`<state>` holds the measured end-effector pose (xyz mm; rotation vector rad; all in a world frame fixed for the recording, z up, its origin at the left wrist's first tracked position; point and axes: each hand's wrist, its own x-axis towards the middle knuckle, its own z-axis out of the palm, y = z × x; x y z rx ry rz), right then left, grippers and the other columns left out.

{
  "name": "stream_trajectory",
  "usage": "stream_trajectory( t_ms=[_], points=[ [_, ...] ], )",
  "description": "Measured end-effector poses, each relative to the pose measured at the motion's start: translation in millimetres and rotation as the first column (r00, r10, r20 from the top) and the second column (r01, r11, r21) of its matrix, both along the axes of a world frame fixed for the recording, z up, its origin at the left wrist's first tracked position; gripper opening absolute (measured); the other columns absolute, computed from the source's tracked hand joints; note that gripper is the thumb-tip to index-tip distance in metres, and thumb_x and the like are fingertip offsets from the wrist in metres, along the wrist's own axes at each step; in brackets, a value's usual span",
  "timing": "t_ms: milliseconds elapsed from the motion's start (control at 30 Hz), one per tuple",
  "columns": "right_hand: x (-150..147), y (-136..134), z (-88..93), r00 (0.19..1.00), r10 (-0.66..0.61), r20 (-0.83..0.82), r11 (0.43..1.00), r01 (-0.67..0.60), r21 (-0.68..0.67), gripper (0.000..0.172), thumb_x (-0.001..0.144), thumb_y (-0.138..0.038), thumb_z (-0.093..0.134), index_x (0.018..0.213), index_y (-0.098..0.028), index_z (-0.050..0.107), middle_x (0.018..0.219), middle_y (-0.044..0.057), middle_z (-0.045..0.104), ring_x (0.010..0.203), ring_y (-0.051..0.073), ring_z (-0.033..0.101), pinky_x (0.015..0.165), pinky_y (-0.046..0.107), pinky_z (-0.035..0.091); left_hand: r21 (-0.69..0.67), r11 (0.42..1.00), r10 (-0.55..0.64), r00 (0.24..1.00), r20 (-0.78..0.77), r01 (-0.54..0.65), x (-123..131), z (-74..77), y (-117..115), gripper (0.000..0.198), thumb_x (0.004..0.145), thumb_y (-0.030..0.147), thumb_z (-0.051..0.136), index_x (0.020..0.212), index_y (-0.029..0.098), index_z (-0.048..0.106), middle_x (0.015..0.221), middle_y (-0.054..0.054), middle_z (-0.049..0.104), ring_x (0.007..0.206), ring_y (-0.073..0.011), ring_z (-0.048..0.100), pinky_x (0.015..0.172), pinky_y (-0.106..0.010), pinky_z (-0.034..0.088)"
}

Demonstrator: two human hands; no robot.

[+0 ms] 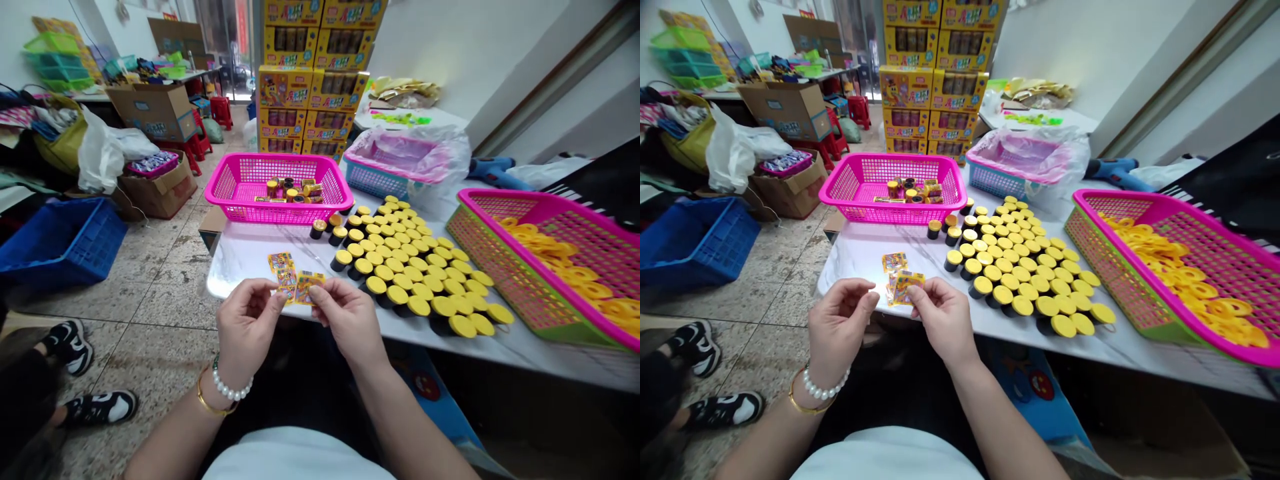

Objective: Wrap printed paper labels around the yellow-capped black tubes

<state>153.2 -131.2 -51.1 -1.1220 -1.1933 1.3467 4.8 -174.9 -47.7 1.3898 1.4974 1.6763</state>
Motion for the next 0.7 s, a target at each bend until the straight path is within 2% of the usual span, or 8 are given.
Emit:
stream_trajectory(
  t_ms=[100,200,300,400,500,700],
  points=[
    [0,-6,-3.0,0.999,-0.043,0.011,0.997,0.042,0.062,0.045,0.078,-0.057,0.076,0.064,-0.018,0.057,0.05,-0.004,0.054,0.047,0.009,0.045,0.047,0.022,0.035,-0.029,0.999,-0.04,0.994,0.102,0.043,4,5.9,-8,0.018,0.086,0.03,0.072,0.073,0.017,0.069,0.065,0.0,0.063,0.055,-0.0091,0.053,0.052,-0.019,0.043],
    [0,-13,-5.3,0.998,-0.031,0.05,0.993,0.026,0.113,0.045,0.084,-0.055,0.072,0.063,-0.018,0.057,0.051,-0.003,0.054,0.048,0.009,0.045,0.048,0.023,0.036,-0.046,0.996,-0.068,0.983,0.169,0.076,9,8.7,-11,0.017,0.087,0.031,0.071,0.077,0.017,0.071,0.065,0.0,0.063,0.054,-0.0084,0.052,0.053,-0.019,0.043],
    [0,-19,-6.4,0.997,-0.024,0.076,0.988,0.012,0.154,0.044,0.087,-0.053,0.069,0.063,-0.018,0.057,0.052,-0.003,0.055,0.048,0.009,0.045,0.049,0.023,0.036,-0.047,0.997,-0.042,0.973,0.228,0.054,11,9.8,-11,0.016,0.086,0.033,0.072,0.083,0.017,0.073,0.067,0.001,0.063,0.053,-0.0079,0.051,0.053,-0.019,0.043],
    [-1,-23,-5.6,0.997,-0.026,0.075,0.978,0.01,0.207,0.043,0.088,-0.051,0.068,0.063,-0.018,0.057,0.052,-0.003,0.054,0.048,0.009,0.045,0.049,0.023,0.036,-0.057,0.997,-0.039,0.966,0.256,0.056,11,10.1,-11,0.018,0.085,0.035,0.073,0.081,0.017,0.072,0.065,0.001,0.063,0.054,-0.008,0.051,0.053,-0.019,0.044],
    [-2,-26,-4.6,0.997,-0.01,0.078,0.967,-0.01,0.256,0.042,0.089,-0.049,0.067,0.063,-0.019,0.057,0.053,-0.003,0.052,0.048,0.009,0.044,0.048,0.022,0.035,-0.089,0.99,-0.079,0.961,0.265,0.106,9,8.8,-13,0.021,0.084,0.035,0.073,0.078,0.016,0.071,0.064,0.0,0.063,0.055,-0.0082,0.053,0.054,-0.018,0.044],
    [0,-30,-7.9,0.995,0.029,0.092,0.951,-0.056,0.305,0.039,0.092,-0.044,0.065,0.064,-0.019,0.056,0.056,-0.004,0.05,0.051,0.01,0.044,0.049,0.023,0.035,-0.145,0.979,-0.084,0.932,0.353,0.144,0,5.6,-16,0.025,0.078,0.038,0.079,0.076,0.015,0.069,0.06,0.003,0.06,0.045,-0.0043,0.042,0.042,-0.015,0.035]
  ],
)
